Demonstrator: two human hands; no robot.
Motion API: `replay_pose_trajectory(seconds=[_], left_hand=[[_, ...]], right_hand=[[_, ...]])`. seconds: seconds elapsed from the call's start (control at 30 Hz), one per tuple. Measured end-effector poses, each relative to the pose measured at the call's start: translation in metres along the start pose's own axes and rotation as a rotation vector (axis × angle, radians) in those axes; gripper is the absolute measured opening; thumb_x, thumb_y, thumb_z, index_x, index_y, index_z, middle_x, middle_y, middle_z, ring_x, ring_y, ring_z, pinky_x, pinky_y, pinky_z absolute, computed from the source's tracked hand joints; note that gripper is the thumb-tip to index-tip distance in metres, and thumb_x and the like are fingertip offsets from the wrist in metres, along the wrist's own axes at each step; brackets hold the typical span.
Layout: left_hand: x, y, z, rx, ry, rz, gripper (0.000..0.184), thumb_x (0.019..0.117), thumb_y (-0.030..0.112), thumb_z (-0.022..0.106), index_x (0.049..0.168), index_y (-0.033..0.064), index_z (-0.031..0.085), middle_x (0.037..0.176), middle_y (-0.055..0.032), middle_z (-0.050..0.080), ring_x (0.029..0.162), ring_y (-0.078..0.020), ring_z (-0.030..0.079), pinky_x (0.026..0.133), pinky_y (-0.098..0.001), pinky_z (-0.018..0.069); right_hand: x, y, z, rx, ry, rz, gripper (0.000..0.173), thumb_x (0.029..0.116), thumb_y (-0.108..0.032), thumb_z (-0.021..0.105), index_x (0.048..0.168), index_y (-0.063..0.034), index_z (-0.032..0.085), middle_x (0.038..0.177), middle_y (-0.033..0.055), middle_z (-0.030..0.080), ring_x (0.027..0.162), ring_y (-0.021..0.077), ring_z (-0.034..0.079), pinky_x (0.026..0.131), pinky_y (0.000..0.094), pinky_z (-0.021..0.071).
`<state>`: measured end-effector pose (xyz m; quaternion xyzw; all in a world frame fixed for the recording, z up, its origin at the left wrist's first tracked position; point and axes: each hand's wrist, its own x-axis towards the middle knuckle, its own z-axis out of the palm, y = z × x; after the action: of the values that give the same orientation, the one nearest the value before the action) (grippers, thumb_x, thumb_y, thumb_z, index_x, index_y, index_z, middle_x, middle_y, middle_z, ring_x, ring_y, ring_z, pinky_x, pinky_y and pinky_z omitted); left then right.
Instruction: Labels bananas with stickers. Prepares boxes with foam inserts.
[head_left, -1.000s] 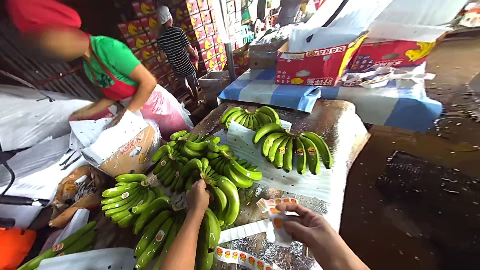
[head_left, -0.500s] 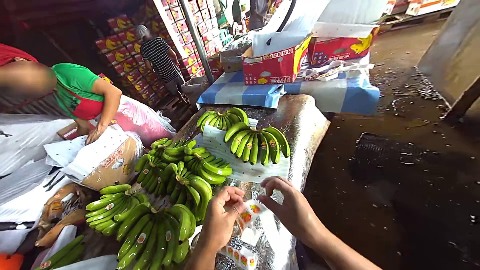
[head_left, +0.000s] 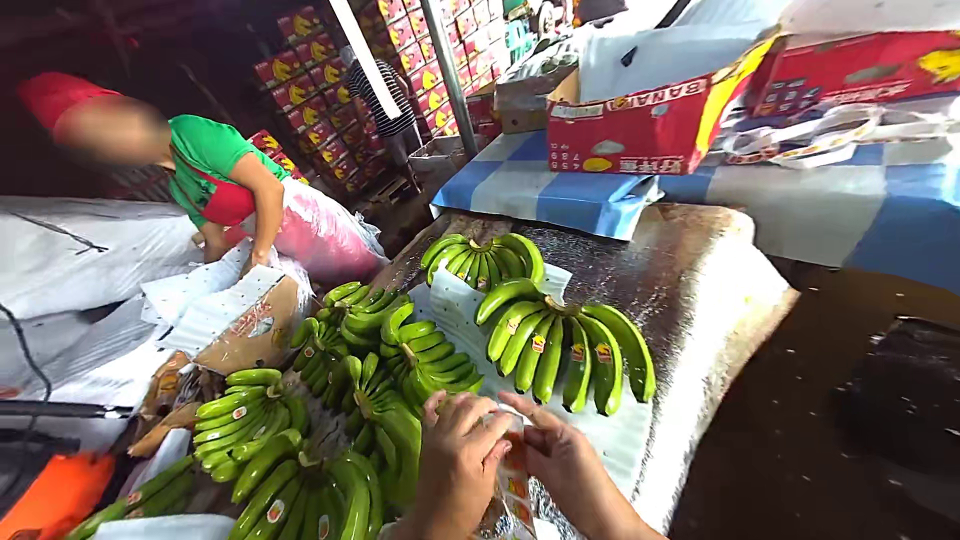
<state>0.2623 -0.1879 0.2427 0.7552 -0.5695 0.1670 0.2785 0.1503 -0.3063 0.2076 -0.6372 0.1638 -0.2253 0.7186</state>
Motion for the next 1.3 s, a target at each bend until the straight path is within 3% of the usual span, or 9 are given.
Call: replay_pose_trajectory(seconds=[0.2, 0.4, 0.57, 0.67, 0.83, 1.0, 1.1, 1.2, 1.3], left_hand=[[0.017, -0.022, 0.044, 0.255, 0.074, 0.116, 0.019, 0.0956, 0.013, 0.061, 0.089, 0.0201, 0.077, 0.096, 0.0032, 0.077, 0.102, -0.0136, 0.071, 0.114, -0.0517, 0.0381], [0.024, -0.050, 0.064, 0.207, -0.079, 0.087, 0.020, 0.1000, 0.017, 0.057, 0.088, 0.0192, 0.072, 0.106, 0.0012, 0.077, 0.114, -0.0155, 0.069, 0.115, -0.0508, 0.0387], [0.113, -0.115, 0.048, 0.133, -0.583, -0.760, 0.026, 0.1014, 0.023, 0.063, 0.106, -0.0014, 0.073, 0.109, -0.0186, 0.071, 0.109, -0.0326, 0.068, 0.101, -0.0518, 0.0519], [0.147, -0.169, 0.077, 0.412, -0.940, -0.927, 0.030, 0.1046, 0.024, 0.056, 0.116, 0.0000, 0.070, 0.121, -0.0222, 0.069, 0.120, -0.0391, 0.063, 0.105, -0.0600, 0.0458], [0.155, -0.180, 0.132, 0.733, -1.241, -0.835, 0.025, 0.1014, 0.009, 0.055, 0.118, -0.0054, 0.067, 0.127, -0.0238, 0.067, 0.124, -0.0404, 0.061, 0.107, -0.0597, 0.0423], [0.156, -0.176, 0.138, 0.818, -1.103, -0.744, 0.041, 0.0982, -0.005, 0.051, 0.139, -0.0024, 0.055, 0.142, -0.0263, 0.055, 0.129, -0.0451, 0.054, 0.104, -0.0616, 0.0429], [0.169, -0.139, 0.101, 0.291, -0.864, -0.727, 0.026, 0.0954, 0.010, 0.068, 0.120, 0.0017, 0.070, 0.126, -0.0195, 0.065, 0.122, -0.0357, 0.060, 0.107, -0.0576, 0.0419], [0.153, -0.082, 0.071, -0.210, -0.735, -0.475, 0.015, 0.0891, 0.014, 0.076, 0.101, 0.0058, 0.079, 0.109, -0.0090, 0.073, 0.110, -0.0214, 0.067, 0.103, -0.0449, 0.0514], [0.123, -0.044, 0.069, -0.049, -0.679, -0.142, 0.013, 0.0855, 0.016, 0.079, 0.097, 0.0105, 0.080, 0.103, -0.0048, 0.075, 0.102, -0.0233, 0.072, 0.107, -0.0590, 0.0450]], right_hand=[[0.043, -0.006, -0.027, 0.349, -0.174, 0.444, 0.047, 0.0945, 0.005, 0.058, 0.142, 0.0008, 0.054, 0.110, 0.0097, 0.073, 0.092, 0.0156, 0.073, 0.080, 0.0338, 0.0625], [0.081, 0.019, -0.043, 0.686, -0.200, 0.793, 0.050, 0.1108, -0.037, 0.030, 0.141, -0.0057, 0.053, 0.122, 0.0080, 0.068, 0.112, 0.0200, 0.065, 0.096, 0.0444, 0.0527], [0.103, 0.044, -0.052, 0.588, -0.006, 0.741, 0.045, 0.1120, -0.030, 0.036, 0.134, 0.0017, 0.059, 0.116, 0.0120, 0.070, 0.102, 0.0177, 0.069, 0.093, 0.0362, 0.0558], [0.109, 0.040, -0.060, 0.558, -0.072, 0.691, 0.034, 0.1057, -0.015, 0.051, 0.133, 0.0033, 0.059, 0.114, 0.0118, 0.069, 0.094, 0.0165, 0.071, 0.087, 0.0339, 0.0595], [0.117, 0.040, -0.068, 0.459, -0.114, 0.590, 0.034, 0.0925, -0.002, 0.067, 0.126, 0.0012, 0.066, 0.108, 0.0075, 0.075, 0.096, 0.0110, 0.072, 0.087, 0.0270, 0.0584], [0.125, 0.043, -0.077, 0.560, -0.002, 0.523, 0.044, 0.0912, 0.013, 0.059, 0.133, -0.0001, 0.063, 0.106, 0.0126, 0.075, 0.088, 0.0186, 0.075, 0.077, 0.0295, 0.0629], [0.130, 0.045, -0.082, 0.543, 0.042, 0.591, 0.022, 0.0941, 0.008, 0.062, 0.111, 0.0007, 0.075, 0.099, 0.0093, 0.077, 0.083, 0.0124, 0.073, 0.073, 0.0240, 0.0597], [0.136, 0.037, -0.081, 0.613, 0.037, 0.729, 0.020, 0.1015, 0.000, 0.057, 0.116, 0.0035, 0.070, 0.100, 0.0094, 0.074, 0.080, 0.0126, 0.071, 0.073, 0.0256, 0.0592], [0.135, 0.030, -0.074, 0.655, -0.015, 0.763, 0.025, 0.1059, -0.004, 0.048, 0.123, 0.0047, 0.064, 0.097, 0.0078, 0.072, 0.081, 0.0121, 0.070, 0.078, 0.0269, 0.0593]])
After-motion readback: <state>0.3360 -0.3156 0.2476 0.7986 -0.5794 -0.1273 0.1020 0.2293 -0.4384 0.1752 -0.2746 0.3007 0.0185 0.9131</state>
